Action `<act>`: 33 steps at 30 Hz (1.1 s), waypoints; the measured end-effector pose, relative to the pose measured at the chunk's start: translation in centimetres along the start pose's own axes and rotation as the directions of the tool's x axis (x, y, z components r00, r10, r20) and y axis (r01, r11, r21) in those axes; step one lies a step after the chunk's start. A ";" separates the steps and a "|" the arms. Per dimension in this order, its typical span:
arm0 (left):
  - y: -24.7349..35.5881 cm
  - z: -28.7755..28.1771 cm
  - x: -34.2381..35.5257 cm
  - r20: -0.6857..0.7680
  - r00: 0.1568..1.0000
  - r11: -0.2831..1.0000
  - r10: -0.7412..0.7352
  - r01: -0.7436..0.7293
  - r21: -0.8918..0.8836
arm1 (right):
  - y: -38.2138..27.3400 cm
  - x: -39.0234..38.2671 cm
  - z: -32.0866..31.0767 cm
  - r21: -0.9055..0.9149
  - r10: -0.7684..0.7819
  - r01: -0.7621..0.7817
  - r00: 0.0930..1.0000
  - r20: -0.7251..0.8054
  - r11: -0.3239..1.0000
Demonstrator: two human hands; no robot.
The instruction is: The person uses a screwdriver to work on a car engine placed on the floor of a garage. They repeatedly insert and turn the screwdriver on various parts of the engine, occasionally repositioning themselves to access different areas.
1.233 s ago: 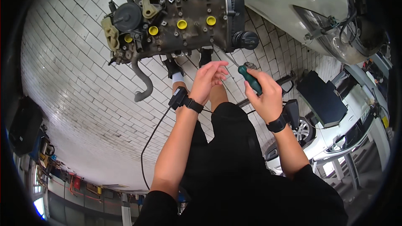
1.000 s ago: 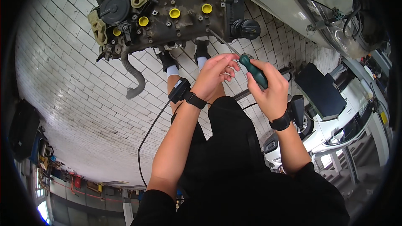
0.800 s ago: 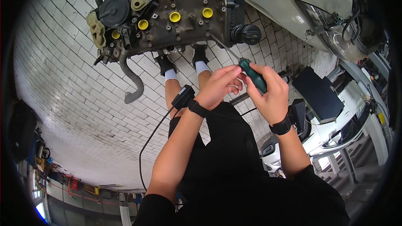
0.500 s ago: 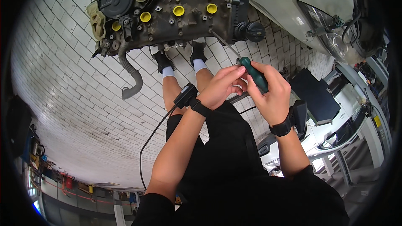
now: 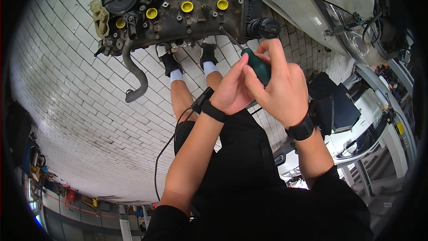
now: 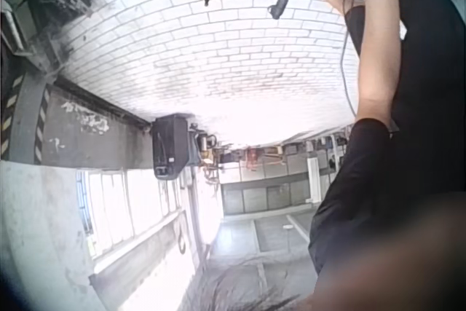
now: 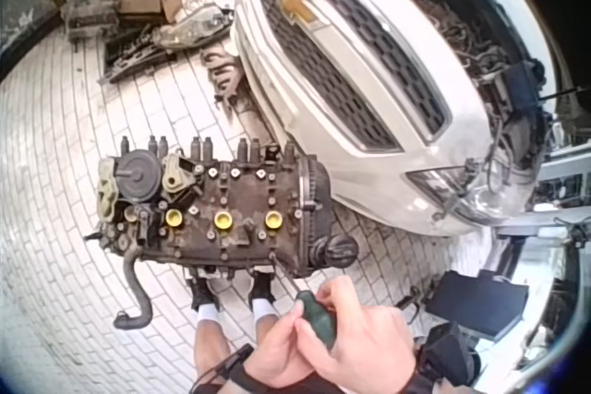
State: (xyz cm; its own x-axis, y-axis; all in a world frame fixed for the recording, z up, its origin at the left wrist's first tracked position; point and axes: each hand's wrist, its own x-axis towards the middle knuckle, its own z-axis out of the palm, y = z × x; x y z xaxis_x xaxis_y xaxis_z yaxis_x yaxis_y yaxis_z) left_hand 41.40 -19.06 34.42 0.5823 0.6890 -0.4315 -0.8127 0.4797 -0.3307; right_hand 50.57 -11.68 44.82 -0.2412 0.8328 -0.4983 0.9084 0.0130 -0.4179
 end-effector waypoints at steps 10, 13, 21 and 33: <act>-0.1 0.4 0.9 -0.109 0.993 0.995 0.041 -0.030 0.099 | 0.5 -2.9 -1.9 -0.083 -0.181 0.175 0.980 -0.080 0.981; 0.5 2.9 0.6 -0.156 0.987 0.999 0.046 -0.042 0.030 | 0.3 -3.1 -2.0 -0.023 0.017 -0.018 0.999 -0.037 1.000; -0.2 -1.6 1.0 -0.072 0.997 0.999 0.032 -0.031 0.018 | -0.7 -2.2 -2.4 -0.047 -0.098 0.092 0.981 -0.169 0.995; 0.6 0.4 1.6 -0.173 0.984 0.994 0.037 -0.018 0.108 | 0.2 -3.2 -2.5 -0.141 0.114 -0.112 0.993 0.010 0.984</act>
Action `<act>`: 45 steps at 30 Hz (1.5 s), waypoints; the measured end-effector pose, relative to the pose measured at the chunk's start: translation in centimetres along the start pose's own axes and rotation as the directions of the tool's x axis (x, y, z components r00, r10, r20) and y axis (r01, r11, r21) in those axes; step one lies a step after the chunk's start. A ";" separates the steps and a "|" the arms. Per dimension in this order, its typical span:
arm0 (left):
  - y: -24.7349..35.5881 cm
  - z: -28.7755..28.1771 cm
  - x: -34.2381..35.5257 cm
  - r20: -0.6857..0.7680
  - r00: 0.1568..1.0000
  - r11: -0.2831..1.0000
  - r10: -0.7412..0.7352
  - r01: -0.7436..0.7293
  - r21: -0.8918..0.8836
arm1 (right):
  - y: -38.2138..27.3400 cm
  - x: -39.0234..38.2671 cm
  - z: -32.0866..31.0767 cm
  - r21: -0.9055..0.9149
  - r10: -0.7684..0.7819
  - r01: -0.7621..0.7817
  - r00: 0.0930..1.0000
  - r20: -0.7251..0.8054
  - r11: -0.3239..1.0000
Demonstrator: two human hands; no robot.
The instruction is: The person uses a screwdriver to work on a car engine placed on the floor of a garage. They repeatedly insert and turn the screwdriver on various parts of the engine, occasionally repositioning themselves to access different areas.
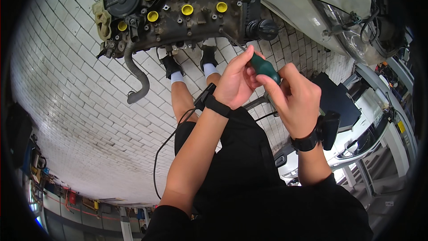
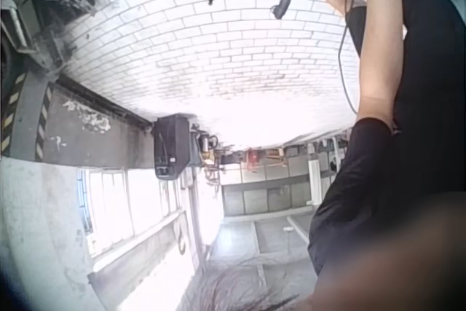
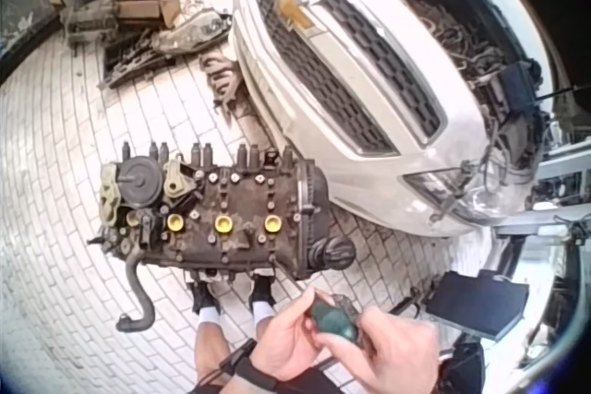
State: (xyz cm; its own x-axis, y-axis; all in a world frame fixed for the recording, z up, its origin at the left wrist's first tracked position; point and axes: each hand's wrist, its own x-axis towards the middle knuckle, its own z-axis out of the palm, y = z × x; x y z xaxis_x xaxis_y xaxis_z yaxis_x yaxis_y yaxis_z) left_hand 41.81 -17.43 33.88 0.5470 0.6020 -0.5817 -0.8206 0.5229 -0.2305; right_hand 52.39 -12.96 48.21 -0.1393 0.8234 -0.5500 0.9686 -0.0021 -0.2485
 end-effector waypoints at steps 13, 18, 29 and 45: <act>1.3 0.3 -0.3 0.018 0.999 0.998 -0.046 0.045 0.050 | 0.8 0.5 0.6 -0.004 -0.094 0.094 0.989 -0.113 0.996; 0.3 -0.5 0.1 -0.004 1.000 0.998 0.008 -0.008 0.060 | -0.5 0.9 0.6 0.078 -0.224 0.254 0.935 -0.274 0.964; 0.8 0.9 -0.3 -0.002 1.000 0.999 0.000 0.000 0.049 | 0.5 0.3 0.1 0.041 -0.063 0.067 0.993 -0.098 0.997; 0.4 -0.2 -0.3 -0.003 1.000 0.998 0.017 -0.016 0.062 | 0.4 0.5 1.5 0.192 -0.174 0.214 0.963 -0.204 0.958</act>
State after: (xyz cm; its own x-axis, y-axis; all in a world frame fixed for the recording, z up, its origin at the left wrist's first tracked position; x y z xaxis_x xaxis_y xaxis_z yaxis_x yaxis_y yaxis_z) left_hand 41.33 -17.54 33.78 0.5328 0.6087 -0.5879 -0.8176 0.5495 -0.1720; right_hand 52.38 -13.44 46.66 -0.2612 0.9093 -0.3239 0.8586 0.0655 -0.5085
